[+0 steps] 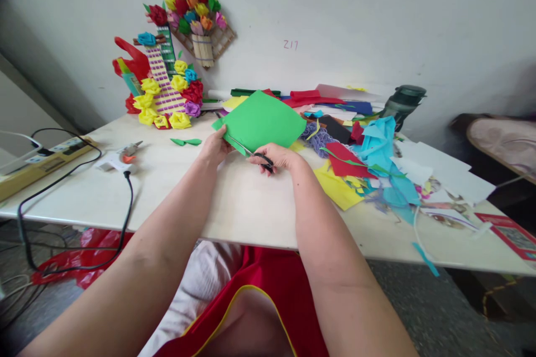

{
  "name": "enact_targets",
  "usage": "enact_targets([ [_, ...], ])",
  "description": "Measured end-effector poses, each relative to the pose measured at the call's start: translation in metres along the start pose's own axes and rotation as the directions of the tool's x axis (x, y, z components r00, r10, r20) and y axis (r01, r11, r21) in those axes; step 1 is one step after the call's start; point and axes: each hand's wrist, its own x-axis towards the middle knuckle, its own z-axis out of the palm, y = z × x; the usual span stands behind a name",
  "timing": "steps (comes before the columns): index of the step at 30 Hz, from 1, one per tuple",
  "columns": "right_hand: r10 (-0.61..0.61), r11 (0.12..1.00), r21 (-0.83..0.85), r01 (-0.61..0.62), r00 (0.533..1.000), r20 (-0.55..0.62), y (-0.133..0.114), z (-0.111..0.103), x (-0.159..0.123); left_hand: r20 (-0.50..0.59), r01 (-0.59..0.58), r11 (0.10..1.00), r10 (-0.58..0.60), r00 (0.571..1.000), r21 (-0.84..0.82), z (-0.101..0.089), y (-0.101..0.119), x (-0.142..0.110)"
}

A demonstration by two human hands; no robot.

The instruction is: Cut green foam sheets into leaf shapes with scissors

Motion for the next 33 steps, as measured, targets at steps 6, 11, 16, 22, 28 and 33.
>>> enact_targets([
  [6, -0.014, 1.0, -0.001, 0.014, 1.0, 0.005, 0.004, 0.0, 0.003, 0.023, 0.004, 1.0, -0.004, 1.0, -0.004, 0.0, -0.001, 0.0],
  [11, -0.015, 0.999, 0.03, 0.015, 1.0, 0.004, 0.009, -0.003, 0.007, 0.026, 0.002, 1.0, -0.001, 1.0, -0.009, 0.0, 0.0, 0.001],
  [16, -0.003, 0.997, 0.076, 0.002, 1.0, 0.007, 0.013, -0.005, 0.01, 0.037, -0.002, 1.0, 0.002, 0.999, -0.009, -0.001, 0.0, 0.001],
  [22, -0.008, 0.995, 0.098, 0.006, 1.0, 0.02, 0.016, -0.006, 0.011, 0.039, -0.003, 1.0, 0.004, 0.999, -0.017, -0.002, -0.001, 0.004],
  [28, -0.006, 0.996, 0.091, 0.004, 1.0, 0.026, 0.019, -0.007, 0.013, 0.042, -0.004, 1.0, 0.003, 0.999, 0.013, -0.004, -0.002, 0.006],
  [33, 0.002, 0.998, 0.065, -0.003, 1.0, 0.014, 0.013, -0.005, 0.008, 0.065, -0.014, 1.0, 0.013, 0.998, 0.028, -0.004, -0.002, 0.005],
])
